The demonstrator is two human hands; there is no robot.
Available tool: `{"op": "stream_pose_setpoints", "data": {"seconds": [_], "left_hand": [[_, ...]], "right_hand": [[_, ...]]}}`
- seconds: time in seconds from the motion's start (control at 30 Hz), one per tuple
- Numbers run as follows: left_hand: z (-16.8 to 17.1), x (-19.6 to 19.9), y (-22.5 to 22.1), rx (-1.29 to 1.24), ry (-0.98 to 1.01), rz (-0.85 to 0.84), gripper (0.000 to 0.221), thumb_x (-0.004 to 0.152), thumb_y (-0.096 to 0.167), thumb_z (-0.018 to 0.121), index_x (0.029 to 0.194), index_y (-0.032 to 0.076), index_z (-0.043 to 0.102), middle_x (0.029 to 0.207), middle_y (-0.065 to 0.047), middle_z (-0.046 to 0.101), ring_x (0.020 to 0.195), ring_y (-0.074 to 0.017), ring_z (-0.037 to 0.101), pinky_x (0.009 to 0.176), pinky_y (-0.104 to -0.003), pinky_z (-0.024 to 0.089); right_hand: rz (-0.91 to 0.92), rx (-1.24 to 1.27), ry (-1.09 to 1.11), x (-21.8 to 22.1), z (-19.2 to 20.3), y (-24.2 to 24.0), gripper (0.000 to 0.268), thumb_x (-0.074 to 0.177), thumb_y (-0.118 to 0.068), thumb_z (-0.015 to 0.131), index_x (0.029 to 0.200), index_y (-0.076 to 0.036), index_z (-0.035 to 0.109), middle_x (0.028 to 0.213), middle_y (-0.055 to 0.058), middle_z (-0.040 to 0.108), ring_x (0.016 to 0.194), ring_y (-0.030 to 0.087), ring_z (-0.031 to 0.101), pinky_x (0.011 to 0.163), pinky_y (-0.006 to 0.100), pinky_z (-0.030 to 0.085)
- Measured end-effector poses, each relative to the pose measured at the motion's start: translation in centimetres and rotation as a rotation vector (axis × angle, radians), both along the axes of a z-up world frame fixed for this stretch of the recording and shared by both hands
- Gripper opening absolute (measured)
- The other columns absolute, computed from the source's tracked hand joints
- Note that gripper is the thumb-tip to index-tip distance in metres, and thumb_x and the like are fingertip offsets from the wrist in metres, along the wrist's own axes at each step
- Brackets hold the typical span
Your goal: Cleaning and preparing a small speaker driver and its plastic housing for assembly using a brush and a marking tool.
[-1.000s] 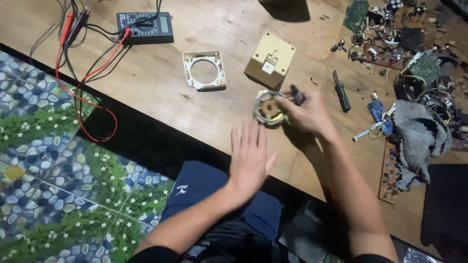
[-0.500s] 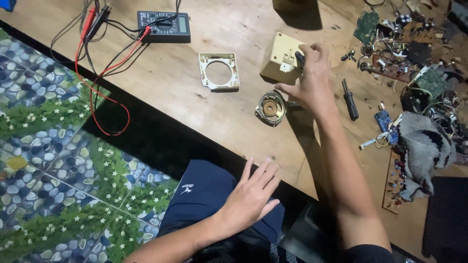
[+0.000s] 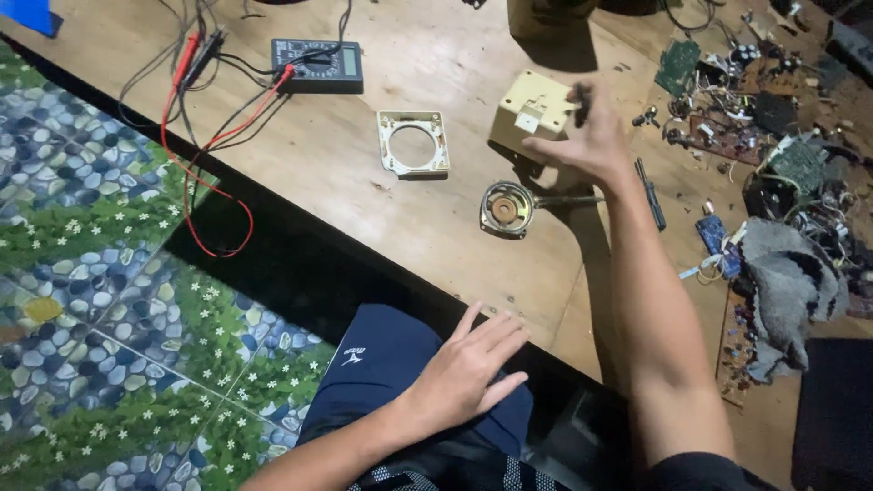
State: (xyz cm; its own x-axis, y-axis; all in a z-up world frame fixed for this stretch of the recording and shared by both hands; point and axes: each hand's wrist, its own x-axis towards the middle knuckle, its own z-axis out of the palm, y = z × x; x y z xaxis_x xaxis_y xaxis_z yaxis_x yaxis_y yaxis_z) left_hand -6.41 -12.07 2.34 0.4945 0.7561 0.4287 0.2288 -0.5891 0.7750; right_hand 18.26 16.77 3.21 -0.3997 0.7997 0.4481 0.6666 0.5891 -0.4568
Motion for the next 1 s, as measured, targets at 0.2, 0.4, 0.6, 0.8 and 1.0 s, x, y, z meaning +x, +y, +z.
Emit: {"op": "stream_pose_setpoints", "data": {"seconds": [0.2, 0.4, 0.6, 0.8, 1.0], "left_hand": [[-1.7, -0.3, 1.2, -0.131, -0.063, 0.222, 0.107, 0.085, 0.042, 0.08, 0.154, -0.011, 0.018, 0.156, -0.042, 0.027, 0.144, -0.0543, 0.036, 0.116, -0.058, 0.037], [0.0, 0.1, 4.7, -0.009, -0.354, 0.176, 0.138, 0.065, 0.047, 0.094, 0.16, 0.0, 0.006, 0.168, -0.03, 0.016, 0.158, -0.0448, 0.027, 0.133, -0.056, 0.028], [-1.9, 2.4, 8.5, 0.247, -0.225, 0.27, 0.136, 0.066, 0.027, 0.098, 0.166, 0.013, 0.007, 0.172, -0.02, 0.013, 0.16, -0.0394, 0.02, 0.133, -0.054, 0.02], [-5.4, 1.9, 9.9, 0.1, -0.244, 0.165, 0.111, 0.067, 0.004, 0.086, 0.157, 0.015, 0.024, 0.139, -0.009, 0.053, 0.134, -0.0307, 0.053, 0.125, -0.05, 0.035], [-4.2, 1.9, 9.0, 0.034, -0.168, 0.278, 0.102, 0.066, 0.005, 0.088, 0.15, 0.01, 0.031, 0.123, -0.01, 0.052, 0.119, -0.0296, 0.058, 0.117, -0.046, 0.045]], "right_hand": [[-0.193, -0.507, 0.276, -1.5, 7.6, -6.5, 0.058, 0.092, -0.025, 0.076, 0.129, 0.005, 0.044, 0.099, 0.015, 0.061, 0.085, 0.027, 0.073, 0.069, 0.032, 0.063], [-0.353, -1.156, 0.285, 0.1, 8.2, -10.2, 0.078, 0.089, -0.062, 0.047, 0.109, 0.011, 0.064, 0.072, 0.021, 0.057, 0.028, 0.022, 0.033, 0.019, 0.035, 0.022], [-0.173, -1.327, 0.44, 5.6, -1.9, -9.9, 0.066, 0.09, -0.057, 0.058, 0.11, 0.006, 0.065, 0.093, 0.041, 0.07, 0.041, 0.038, 0.064, 0.023, 0.045, 0.037], [-0.335, -1.286, 0.304, -2.5, 6.6, -15.7, 0.081, 0.095, -0.064, 0.048, 0.138, 0.003, 0.062, 0.135, 0.027, 0.065, 0.116, 0.028, 0.065, 0.099, 0.05, 0.05], [-0.268, -0.581, 0.028, 2.3, 4.7, -14.8, 0.033, 0.114, -0.029, 0.058, 0.101, -0.003, 0.073, 0.079, 0.011, 0.064, 0.075, 0.024, 0.066, 0.072, 0.039, 0.054]]}}
